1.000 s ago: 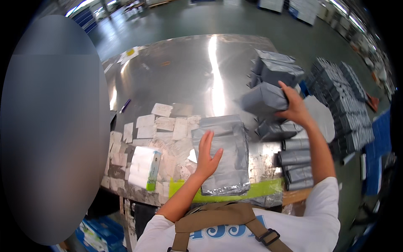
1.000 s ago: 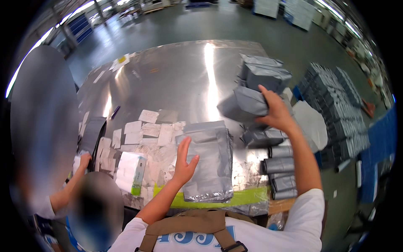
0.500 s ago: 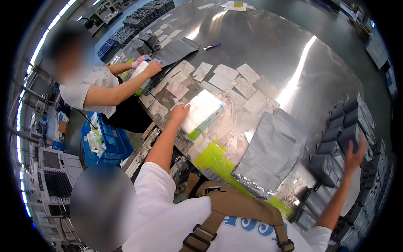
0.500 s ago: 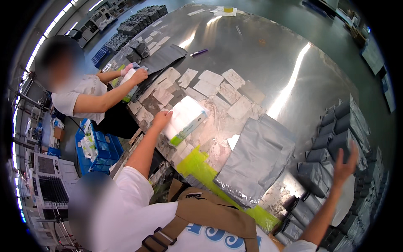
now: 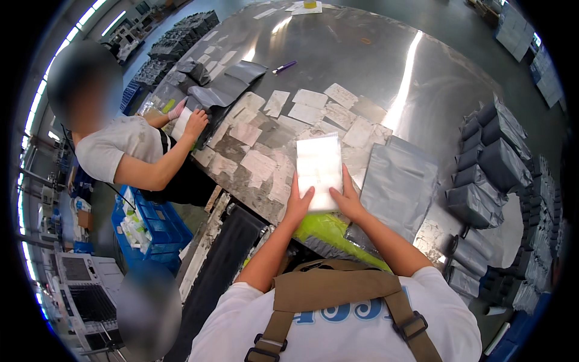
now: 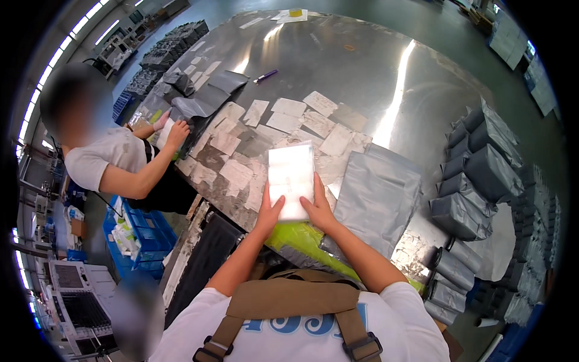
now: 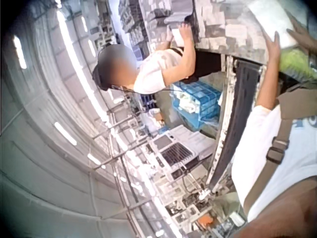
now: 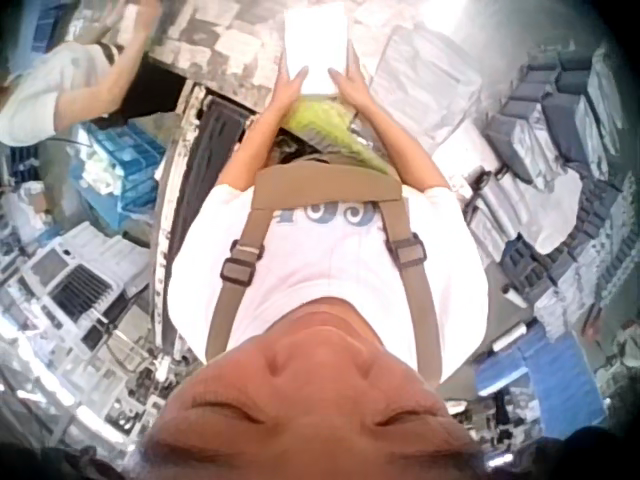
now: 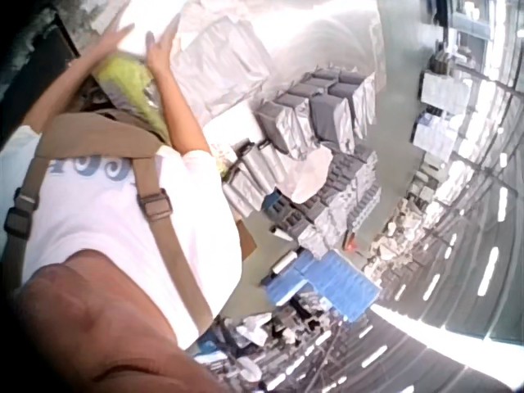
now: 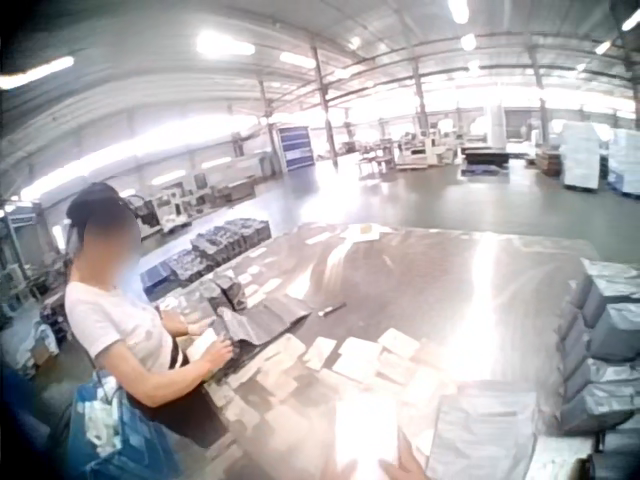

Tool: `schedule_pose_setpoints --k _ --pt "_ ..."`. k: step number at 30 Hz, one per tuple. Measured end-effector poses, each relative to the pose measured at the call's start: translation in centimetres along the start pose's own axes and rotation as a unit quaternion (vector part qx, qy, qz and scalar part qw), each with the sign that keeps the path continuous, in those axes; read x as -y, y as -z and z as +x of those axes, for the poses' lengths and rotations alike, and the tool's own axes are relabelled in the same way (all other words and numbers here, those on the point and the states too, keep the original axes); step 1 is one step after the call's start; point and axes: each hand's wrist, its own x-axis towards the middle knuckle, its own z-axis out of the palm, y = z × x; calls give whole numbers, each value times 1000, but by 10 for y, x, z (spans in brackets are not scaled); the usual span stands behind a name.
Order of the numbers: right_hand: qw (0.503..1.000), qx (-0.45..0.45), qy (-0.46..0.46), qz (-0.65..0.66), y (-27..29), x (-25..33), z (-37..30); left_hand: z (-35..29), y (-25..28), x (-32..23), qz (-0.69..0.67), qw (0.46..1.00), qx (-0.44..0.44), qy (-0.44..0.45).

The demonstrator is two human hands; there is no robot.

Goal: The person places bundles of white items into gray bags, seals the bags with adhesive strips, and sets them in stacks or on a conveyor belt.

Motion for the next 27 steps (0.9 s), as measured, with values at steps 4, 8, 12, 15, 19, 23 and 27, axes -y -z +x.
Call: schedule_pose_setpoints --k 4,8,12,15,19,23,27 --pt "993 -23 -20 113 36 82 -37 -40 -18 -39 116 982 26 -148" --pt "979 -118 -37 163 64 97 -64 -67 -50 -59 134 965 90 -205" --pt "978 -145 5 148 85 105 -95 -76 -70 -87 -132 977 163 -47" --pt "990 -135 22 35 86 101 -122 -65 -78 -100 -80 971 209 -81" --pt "982 -161 -30 97 79 110 -131 -65 -89 -108 -161 960 228 -6" --pt "984 -152 -31 92 79 124 -134 -68 -90 -108 -152 965 214 -28" --pt "981 -161 -36 105 74 120 -139 -65 -88 -119 -106 963 224 -103"
